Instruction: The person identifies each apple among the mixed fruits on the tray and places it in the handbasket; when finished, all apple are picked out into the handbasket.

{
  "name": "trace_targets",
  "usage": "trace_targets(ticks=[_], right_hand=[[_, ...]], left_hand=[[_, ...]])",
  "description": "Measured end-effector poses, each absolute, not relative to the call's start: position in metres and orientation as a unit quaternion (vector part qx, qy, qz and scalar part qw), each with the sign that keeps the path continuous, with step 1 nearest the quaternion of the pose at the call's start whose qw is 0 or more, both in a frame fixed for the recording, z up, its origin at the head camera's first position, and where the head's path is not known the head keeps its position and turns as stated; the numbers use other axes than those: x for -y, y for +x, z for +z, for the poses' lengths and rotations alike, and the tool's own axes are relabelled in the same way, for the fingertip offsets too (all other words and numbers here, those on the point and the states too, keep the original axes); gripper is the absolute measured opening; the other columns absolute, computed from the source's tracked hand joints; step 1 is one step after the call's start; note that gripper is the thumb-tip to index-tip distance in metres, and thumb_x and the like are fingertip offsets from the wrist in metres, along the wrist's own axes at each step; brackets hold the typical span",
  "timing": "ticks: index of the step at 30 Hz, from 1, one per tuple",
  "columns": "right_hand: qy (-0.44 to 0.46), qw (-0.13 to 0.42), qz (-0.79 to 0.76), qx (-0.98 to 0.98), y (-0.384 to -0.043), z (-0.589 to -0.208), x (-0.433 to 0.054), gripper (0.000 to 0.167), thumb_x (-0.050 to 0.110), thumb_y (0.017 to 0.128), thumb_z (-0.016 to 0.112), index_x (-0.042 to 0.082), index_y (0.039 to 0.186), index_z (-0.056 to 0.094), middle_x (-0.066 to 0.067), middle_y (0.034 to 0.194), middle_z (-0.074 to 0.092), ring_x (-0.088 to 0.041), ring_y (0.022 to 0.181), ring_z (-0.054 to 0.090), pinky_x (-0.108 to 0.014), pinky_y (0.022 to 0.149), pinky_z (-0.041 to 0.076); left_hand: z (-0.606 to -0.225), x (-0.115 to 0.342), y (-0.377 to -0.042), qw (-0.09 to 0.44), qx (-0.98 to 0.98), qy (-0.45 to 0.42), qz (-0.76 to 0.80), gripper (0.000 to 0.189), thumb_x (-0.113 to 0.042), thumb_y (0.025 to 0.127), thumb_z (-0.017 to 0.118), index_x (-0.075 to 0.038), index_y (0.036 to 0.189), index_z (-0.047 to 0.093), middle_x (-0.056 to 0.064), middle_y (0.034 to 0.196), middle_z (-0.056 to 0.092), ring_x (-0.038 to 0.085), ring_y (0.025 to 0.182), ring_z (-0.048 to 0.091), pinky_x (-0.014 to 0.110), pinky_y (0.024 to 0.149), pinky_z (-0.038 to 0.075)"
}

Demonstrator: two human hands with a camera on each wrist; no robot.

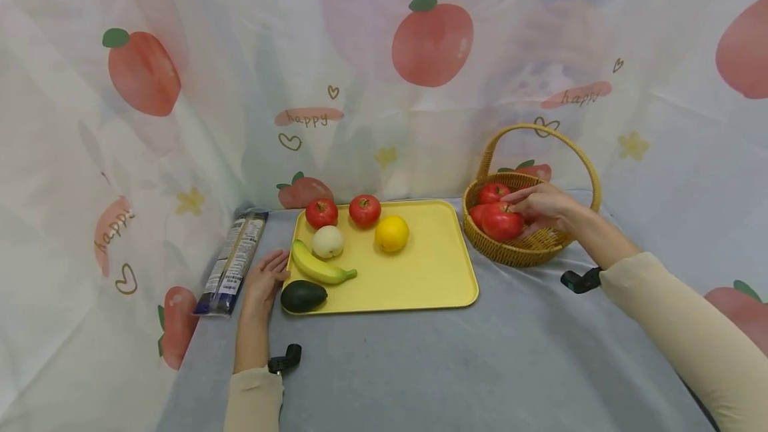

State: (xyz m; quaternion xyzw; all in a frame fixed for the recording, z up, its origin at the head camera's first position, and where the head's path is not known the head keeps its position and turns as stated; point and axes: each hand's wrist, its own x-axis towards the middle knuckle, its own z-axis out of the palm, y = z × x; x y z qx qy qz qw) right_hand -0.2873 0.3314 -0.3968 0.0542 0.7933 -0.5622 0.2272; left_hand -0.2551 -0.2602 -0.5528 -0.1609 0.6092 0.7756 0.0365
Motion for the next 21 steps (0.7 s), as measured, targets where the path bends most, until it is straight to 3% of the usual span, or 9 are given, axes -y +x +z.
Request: trace_targets(ticks=[5, 8, 15, 21], right_hand=[[0.059, 0.212, -0.547, -0.808, -0.2893, -0.3997, -0.3336, 0.053, 0.004, 0.105, 0.053, -0.008, 0.155, 0.042, -0.031, 0.159, 0.032, -0.037, 0.127, 0.051, -0.059, 0.091, 0.057], [0.062, 0.202, -0.539, -0.815, -0.2898, -0.4022, -0.3335, 0.051, 0.004, 0.104, 0.054, -0.008, 0.153, 0.045, -0.029, 0.157, 0.035, -0.033, 0.12, 0.054, -0.057, 0.089, 0.059], [0.067, 0.197, -0.525, -0.825, -0.2907, -0.4028, -0.3314, 0.05, 0.005, 0.105, 0.051, -0.007, 0.153, 0.045, -0.029, 0.153, 0.037, -0.04, 0.128, 0.047, -0.059, 0.087, 0.059], [0.051, 0.192, -0.504, -0.841, -0.2907, -0.4, -0.3314, 0.049, 0.004, 0.104, 0.051, -0.008, 0.151, 0.047, -0.031, 0.154, 0.035, -0.039, 0.123, 0.051, -0.059, 0.085, 0.059]], left_hand=[[-0.5535, 0.2611, -0.2561, 0.037, -0.612, -0.172, 0.771, 0.072, 0.021, 0.096, 0.051, -0.003, 0.161, 0.035, 0.017, 0.162, 0.043, 0.027, 0.148, 0.043, 0.026, 0.109, 0.047], [-0.5521, 0.2607, -0.2551, 0.037, -0.611, -0.174, 0.772, 0.072, 0.022, 0.095, 0.05, -0.003, 0.162, 0.035, 0.018, 0.162, 0.042, 0.027, 0.148, 0.043, 0.029, 0.112, 0.045], [-0.551, 0.26, -0.2544, 0.033, -0.61, -0.169, 0.774, 0.073, 0.023, 0.095, 0.05, -0.002, 0.162, 0.034, 0.019, 0.162, 0.041, 0.028, 0.148, 0.043, 0.035, 0.117, 0.039], [-0.5528, 0.2596, -0.2569, 0.033, -0.602, -0.171, 0.779, 0.073, 0.023, 0.094, 0.049, -0.002, 0.161, 0.034, 0.019, 0.162, 0.041, 0.027, 0.149, 0.042, 0.036, 0.118, 0.039]])
